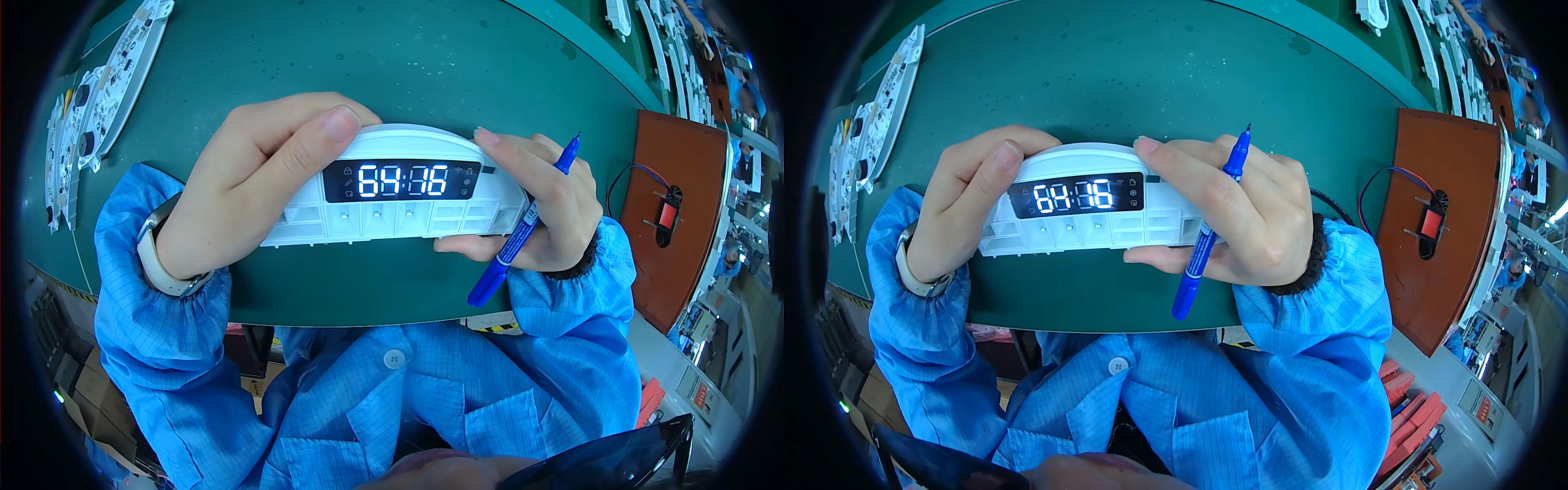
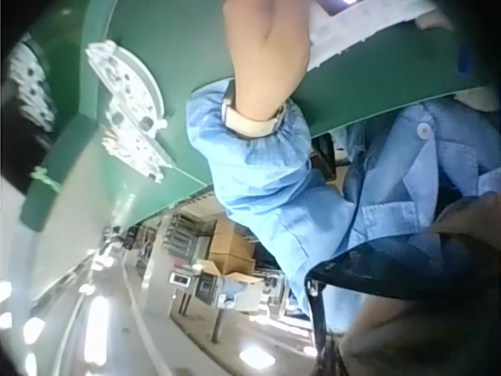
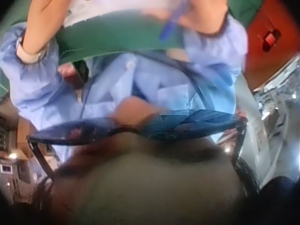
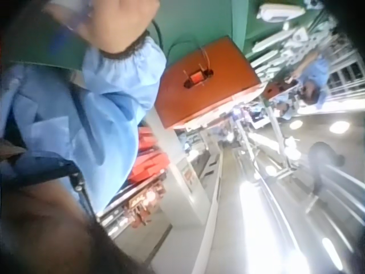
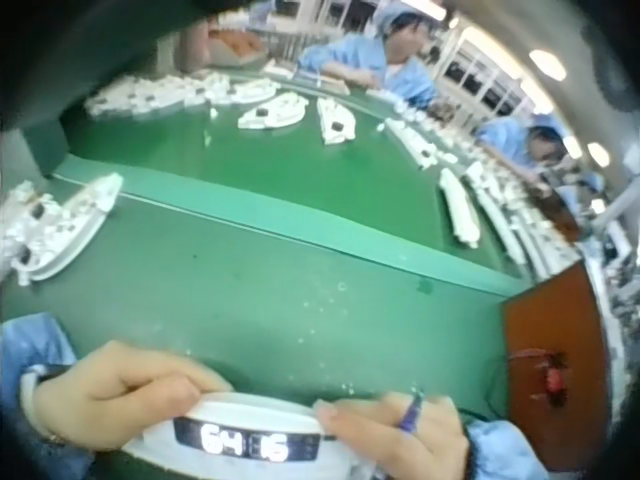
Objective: The person tests electronic display panels and circuit boards by connecting a test cable, checking the illuminated displays, marking the boards with a marker, and disconnecting the cable. The person then arranges the circuit boards in a storage bin.
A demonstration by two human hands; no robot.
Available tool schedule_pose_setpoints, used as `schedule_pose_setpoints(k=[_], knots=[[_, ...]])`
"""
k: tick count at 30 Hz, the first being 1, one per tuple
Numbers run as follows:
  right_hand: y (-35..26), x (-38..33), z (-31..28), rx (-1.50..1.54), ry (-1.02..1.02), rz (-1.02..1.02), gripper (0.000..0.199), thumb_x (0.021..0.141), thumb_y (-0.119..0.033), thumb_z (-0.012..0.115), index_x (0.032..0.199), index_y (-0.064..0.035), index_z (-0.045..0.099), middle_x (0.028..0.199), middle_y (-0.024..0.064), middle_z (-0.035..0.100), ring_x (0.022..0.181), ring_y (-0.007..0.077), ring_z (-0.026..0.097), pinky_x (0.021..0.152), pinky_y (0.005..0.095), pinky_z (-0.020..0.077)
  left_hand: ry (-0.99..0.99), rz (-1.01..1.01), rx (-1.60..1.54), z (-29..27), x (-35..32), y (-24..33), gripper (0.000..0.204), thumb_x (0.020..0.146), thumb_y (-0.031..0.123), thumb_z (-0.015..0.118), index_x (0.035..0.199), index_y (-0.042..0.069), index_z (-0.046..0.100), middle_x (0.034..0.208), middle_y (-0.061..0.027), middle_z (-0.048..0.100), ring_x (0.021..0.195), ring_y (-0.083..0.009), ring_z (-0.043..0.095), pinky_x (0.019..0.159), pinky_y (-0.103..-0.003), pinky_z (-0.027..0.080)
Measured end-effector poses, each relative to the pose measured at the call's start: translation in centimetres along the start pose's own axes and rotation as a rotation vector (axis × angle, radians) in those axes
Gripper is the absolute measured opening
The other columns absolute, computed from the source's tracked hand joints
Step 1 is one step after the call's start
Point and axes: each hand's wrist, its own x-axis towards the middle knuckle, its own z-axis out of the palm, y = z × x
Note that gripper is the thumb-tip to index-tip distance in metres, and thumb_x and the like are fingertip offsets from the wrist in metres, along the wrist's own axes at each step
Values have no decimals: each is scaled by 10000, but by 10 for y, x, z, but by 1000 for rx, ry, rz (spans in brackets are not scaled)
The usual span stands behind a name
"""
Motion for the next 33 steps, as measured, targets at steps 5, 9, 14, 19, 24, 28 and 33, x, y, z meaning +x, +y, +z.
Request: schedule_pose_setpoints(k=[5, 9, 14, 19, 24, 28, 33], knots=[[1, -1, -1, 7, -47, -9, 826, 586, -362, 889, 1205, 37, 515, 875, 185, 676, 733, 269, 677, 641, 316, 525, 4, -7, -8, 0, 0, -1, 377, 1013, 257, 405, 1088, -56, 601, 929, -72, 647, 824, -89, 597, 728, -214, 470], [2, -1, 0, 19, -49, -18, 829, 586, -371, 888, 1206, 33, 513, 868, 176, 676, 732, 266, 676, 642, 313, 524, -2, -19, -14, -1, 0, -1, 380, 1014, 262, 405, 1087, -55, 601, 925, -74, 648, 819, -89, 601, 724, -214, 474], [1, -1, -2, -1, -59, -14, 834, 587, -382, 887, 1204, 34, 510, 865, 174, 678, 730, 265, 676, 638, 313, 522, 4, -12, -6, -1, 0, -2, 380, 1015, 262, 406, 1081, -55, 604, 924, -74, 649, 815, -89, 602, 722, -211, 474], [1, 0, -1, 3, -50, -16, 838, 583, -384, 887, 1202, 36, 509, 866, 176, 678, 728, 265, 676, 632, 314, 520, -4, 0, -33, -1, -1, -2, 380, 1014, 265, 408, 1081, -54, 605, 920, -72, 648, 814, -86, 601, 718, -211, 473], [0, -1, -1, 9, -41, -15, 843, 581, -387, 885, 1202, 39, 508, 868, 180, 676, 727, 265, 675, 629, 312, 519, -4, -29, -24, -1, 0, -2, 380, 1013, 266, 410, 1082, -52, 604, 920, -69, 649, 812, -83, 601, 714, -208, 471], [-1, -2, -2, -5, -61, -9, 843, 585, -388, 883, 1206, 40, 508, 877, 191, 674, 728, 266, 675, 627, 313, 520, -7, 10, -36, -1, 0, -2, 380, 1011, 270, 415, 1091, -52, 602, 925, -69, 651, 817, -86, 603, 717, -209, 472], [-1, -1, -2, -14, -44, -24, 845, 582, -385, 885, 1208, 42, 511, 897, 201, 675, 722, 265, 673, 623, 313, 520, -6, 0, 17, -1, 0, 0, 381, 1008, 268, 420, 1101, -56, 597, 931, -76, 652, 827, -94, 607, 729, -215, 475]])
